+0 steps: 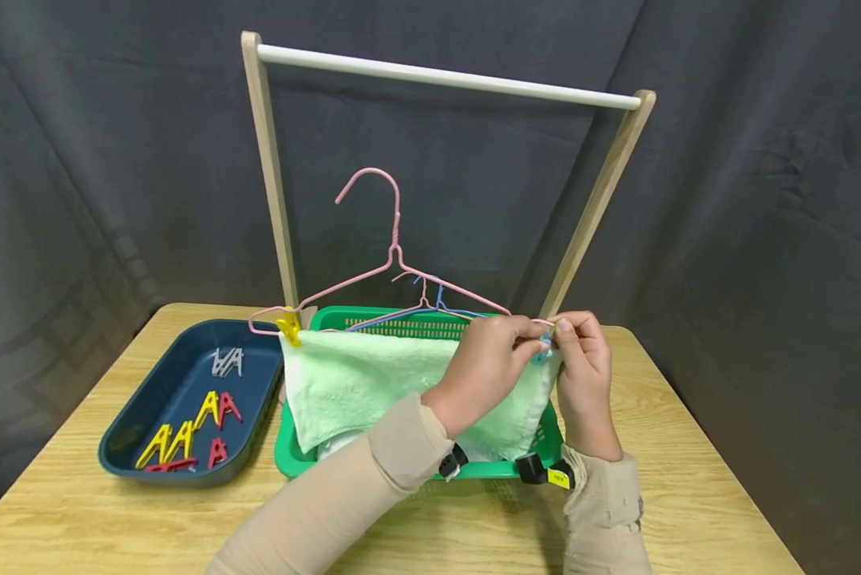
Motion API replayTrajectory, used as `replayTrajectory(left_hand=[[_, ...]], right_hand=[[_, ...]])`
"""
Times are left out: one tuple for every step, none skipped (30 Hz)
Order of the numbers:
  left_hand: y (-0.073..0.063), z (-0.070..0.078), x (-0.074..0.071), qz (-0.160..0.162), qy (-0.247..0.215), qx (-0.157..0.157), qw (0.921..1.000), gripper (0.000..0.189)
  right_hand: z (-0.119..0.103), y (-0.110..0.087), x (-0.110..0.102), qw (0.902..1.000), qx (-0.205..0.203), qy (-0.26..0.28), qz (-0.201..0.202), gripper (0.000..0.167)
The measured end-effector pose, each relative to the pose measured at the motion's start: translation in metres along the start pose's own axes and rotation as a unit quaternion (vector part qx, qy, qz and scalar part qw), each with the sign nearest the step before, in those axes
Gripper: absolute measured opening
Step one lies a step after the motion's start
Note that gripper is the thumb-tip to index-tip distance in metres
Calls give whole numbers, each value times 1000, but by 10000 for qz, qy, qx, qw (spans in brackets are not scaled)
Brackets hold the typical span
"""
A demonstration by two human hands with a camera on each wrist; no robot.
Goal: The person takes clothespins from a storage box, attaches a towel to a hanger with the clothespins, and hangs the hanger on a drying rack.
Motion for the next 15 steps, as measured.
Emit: replayTrajectory(left_hand=[[0, 0, 1, -22, -25, -49, 10000, 21], [0, -1, 1, -42, -51, -99, 9999, 22], [0, -1, 1, -63, -49, -143, 9999, 22], [0, -1, 1, -79, -72, -183, 9998, 22], [-1, -2, 2, -93, -89, -220, 9997, 22], [-1, -3, 2, -107, -106, -259, 9996, 22], [-1, -3, 2, -121, -127, -296, 9994, 21], [-1, -4, 2, -133, -153, -335, 9992, 21], [-1, -5, 2, -143, -179, -375, 9990, 20], [-1, -6, 2, -145, -201, -416, 9988, 20], [-1, -7, 2, -140, -208, -452, 9987, 20], [-1, -7, 2, -137, -218, -495, 9984, 19], [-1, -7, 2, -121, -198, -520, 9984, 19], [-2, -7, 2, -107, -168, -547, 9983, 19], [-2, -7, 2, -96, -146, -572, 9982, 20]], right_hand=[[0, 0, 0, 10000, 1, 10, 1, 20], [0, -1, 0, 10000, -1, 63, -1, 20], [0, -1, 0, 10000, 8, 62, 11, 19], [1, -1, 0, 10000, 15, 59, 20, 19], [1, -1, 1, 10000, 21, 58, 21, 19], [1, -2, 0, 10000, 38, 50, 36, 20], [2, -2, 0, 10000, 48, 52, 34, 20], [3, -2, 0, 10000, 65, 43, 44, 20], [4, -2, 0, 10000, 79, 23, 56, 21], [4, -2, 0, 9999, 90, 5, 66, 21], [5, -2, 0, 9999, 98, -17, 75, 22], [6, -2, -1, 9999, 116, -71, 91, 23], [6, -2, -1, 9998, 122, -115, 98, 23], [7, -2, -1, 9998, 128, -120, 112, 23], [7, -2, -1, 9998, 129, -107, 116, 23]])
Point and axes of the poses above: each hand's wrist, its own y-axis towards the middle knuckle, its own x-axis out of the palm, z = x × y, the point moved 9 cm from there along y, towards the middle knuckle, and after that the axes turned 5 degrees about -z, right-handed, at the moved point
